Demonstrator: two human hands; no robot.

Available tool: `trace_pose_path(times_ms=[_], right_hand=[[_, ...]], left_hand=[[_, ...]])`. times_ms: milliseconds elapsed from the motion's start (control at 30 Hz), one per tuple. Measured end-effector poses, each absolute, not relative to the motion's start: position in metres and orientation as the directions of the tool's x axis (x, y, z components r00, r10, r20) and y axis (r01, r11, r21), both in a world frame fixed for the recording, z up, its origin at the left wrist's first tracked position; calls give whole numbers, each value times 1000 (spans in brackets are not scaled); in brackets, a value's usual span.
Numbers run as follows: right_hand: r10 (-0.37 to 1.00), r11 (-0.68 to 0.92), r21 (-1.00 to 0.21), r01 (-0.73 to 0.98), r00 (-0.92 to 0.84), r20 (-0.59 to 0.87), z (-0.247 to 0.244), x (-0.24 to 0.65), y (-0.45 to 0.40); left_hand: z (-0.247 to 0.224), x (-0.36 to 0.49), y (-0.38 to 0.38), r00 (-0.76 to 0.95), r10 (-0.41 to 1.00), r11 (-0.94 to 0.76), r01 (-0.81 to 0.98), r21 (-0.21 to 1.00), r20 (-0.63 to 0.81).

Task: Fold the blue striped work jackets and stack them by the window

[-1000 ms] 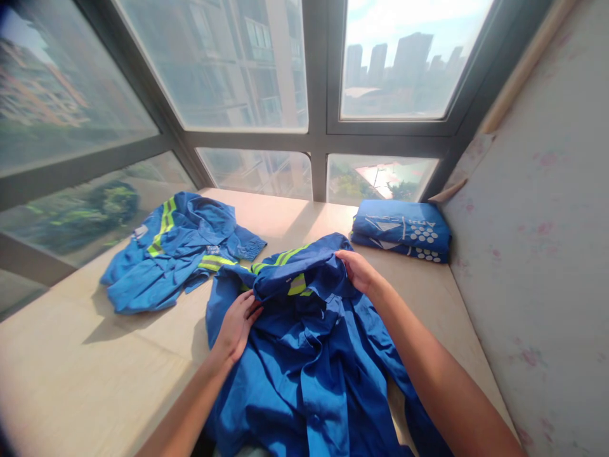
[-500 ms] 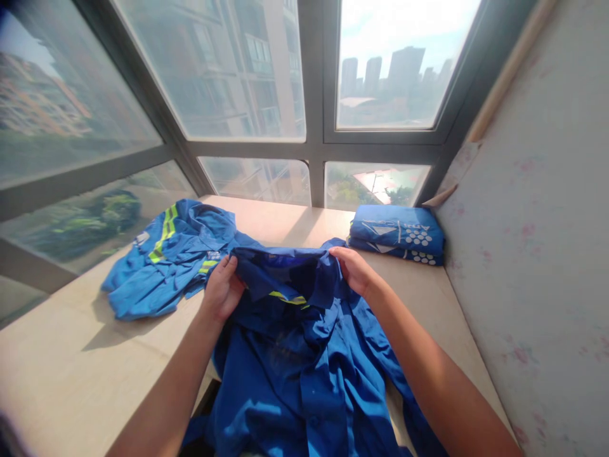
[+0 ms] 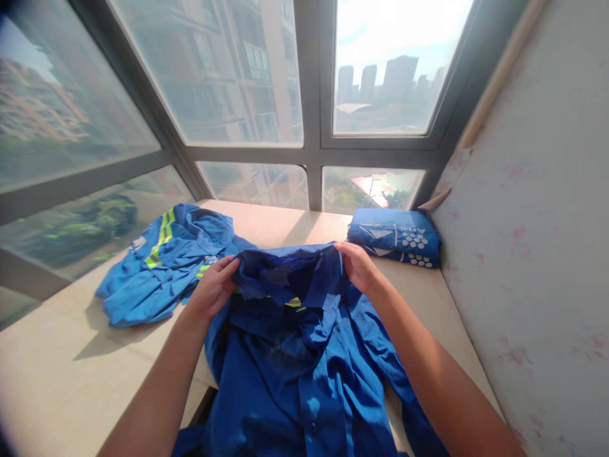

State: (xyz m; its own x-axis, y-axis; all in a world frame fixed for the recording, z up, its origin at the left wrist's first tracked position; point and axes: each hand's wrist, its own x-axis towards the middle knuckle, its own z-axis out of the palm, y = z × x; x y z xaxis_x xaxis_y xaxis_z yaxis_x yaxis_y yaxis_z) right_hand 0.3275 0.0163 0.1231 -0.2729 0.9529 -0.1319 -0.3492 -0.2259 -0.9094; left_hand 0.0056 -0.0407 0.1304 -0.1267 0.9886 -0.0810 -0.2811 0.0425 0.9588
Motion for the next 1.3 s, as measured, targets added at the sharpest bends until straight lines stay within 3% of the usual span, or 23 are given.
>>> trace_pose_path(times_ms=[133,233,400,533,700,900,1000,1133,1300], right_hand=[[932,-254,-919,-300,-329,-150,120,340,15],[920,-236,-950,-205,-363,-149,106,354,17],[832,-130,-974,188,-513,-210,74,373,16],[771,7,-905,426,-579,-267,59,372,9],[874,203,-930,307,-485,31,55,357,4],[735,421,-803,422,-678,29,55,345,7],[712,495,-780,383,-694,111,57,346,7],[759,477,-832,283,-610,228,62,347,0],[856,333,-877,345,-502,128,63,341,-2]], left_hand=[[132,-6,-58,22,987,160,-253,954,-160],[123,-9,-68,117,965,246,-117,962,-233],[92,-6,-83,272,914,218,297,930,-301],[76,-4,-92,280,920,119,469,875,-275],[84,7,-103,181,973,32,501,865,-141],[90,14,-110,248,959,-20,541,841,-137],[85,10,-110,235,962,-7,534,846,-141],[80,5,-113,189,969,49,477,877,-157],[77,3,-114,166,979,28,460,887,-117]])
